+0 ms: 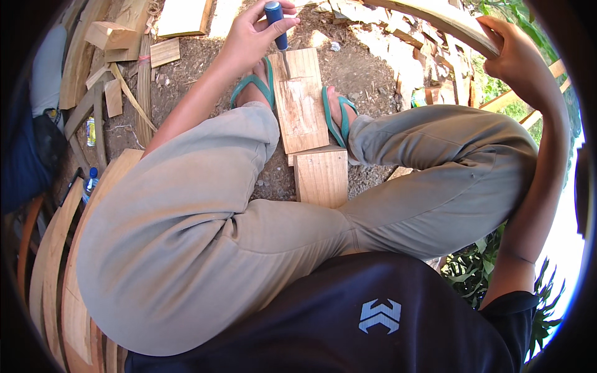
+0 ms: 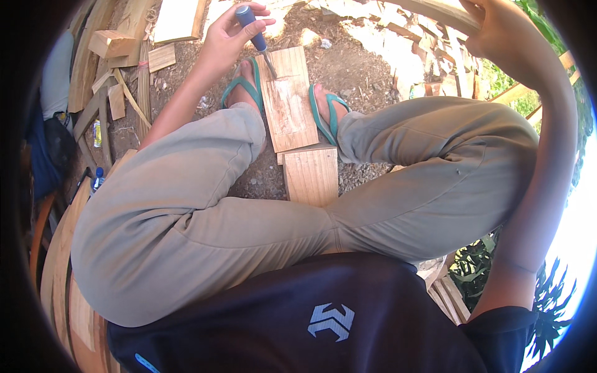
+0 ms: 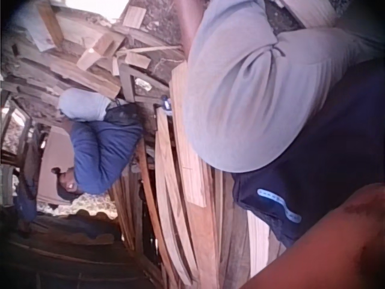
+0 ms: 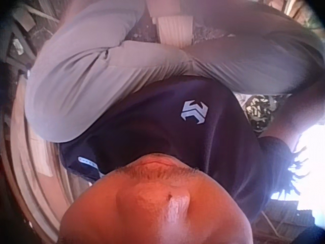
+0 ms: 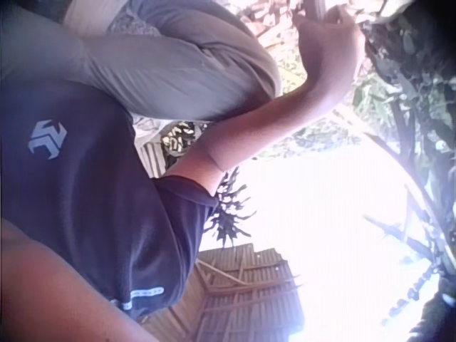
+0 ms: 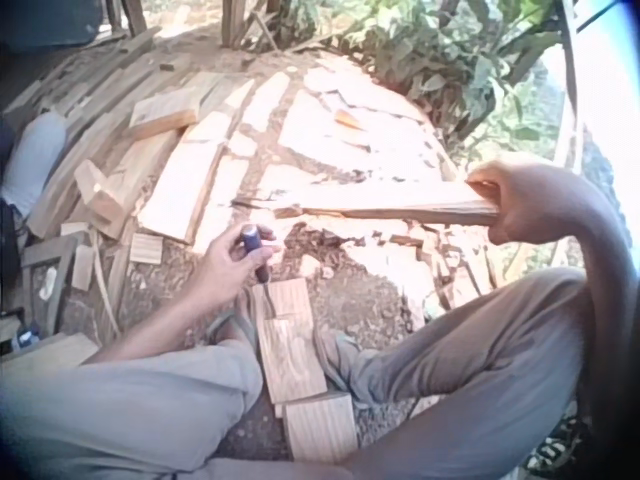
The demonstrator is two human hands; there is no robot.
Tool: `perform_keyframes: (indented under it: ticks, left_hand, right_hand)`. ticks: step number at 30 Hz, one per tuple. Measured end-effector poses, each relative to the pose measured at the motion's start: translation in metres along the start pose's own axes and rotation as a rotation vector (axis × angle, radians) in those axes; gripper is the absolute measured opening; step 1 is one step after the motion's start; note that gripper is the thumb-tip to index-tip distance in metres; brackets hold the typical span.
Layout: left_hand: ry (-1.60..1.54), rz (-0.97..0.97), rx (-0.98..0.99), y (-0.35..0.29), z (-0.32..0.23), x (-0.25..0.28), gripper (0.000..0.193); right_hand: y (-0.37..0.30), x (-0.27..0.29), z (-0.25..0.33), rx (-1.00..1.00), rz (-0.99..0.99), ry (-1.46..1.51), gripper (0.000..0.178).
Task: The person assembles and chisels pieces of wood, using a hand chisel to carve a notch and fitting wooden blocks together by hand.
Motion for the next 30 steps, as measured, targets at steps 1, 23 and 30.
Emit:
perform_keyframes:
  ticks: [1, 23, 30]
  left_hand:
    - [0.005, 0.002, -0.003, 0.004, 0.008, 0.003, 0.025]
    - [0.099, 0.208, 0.052, 0.011, 0.024, 0.029, 0.026]
    - [0.444, 0.217, -0.118, 0.007, 0.012, 0.027, 0.032]
  right_hand:
    - [-0.001, -0.002, 0.001, -0.012, 0.007, -0.009, 0.064]
    - [-0.009, -0.008, -0.001, -0.088, 0.108, 0.037, 0.066]
    - [-0.011, -0.011, -0.020, -0.021, 0.065, 0.136, 0.064]
Point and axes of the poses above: each hand's wrist, its own y-axis towards the middle knuckle, its own x-axis out of the back of the hand, z = x × y, the point moved 6 cm from there along y, towards the middle knuckle, and after that the axes turned 4 degrees about y, right-handed, at the moved point
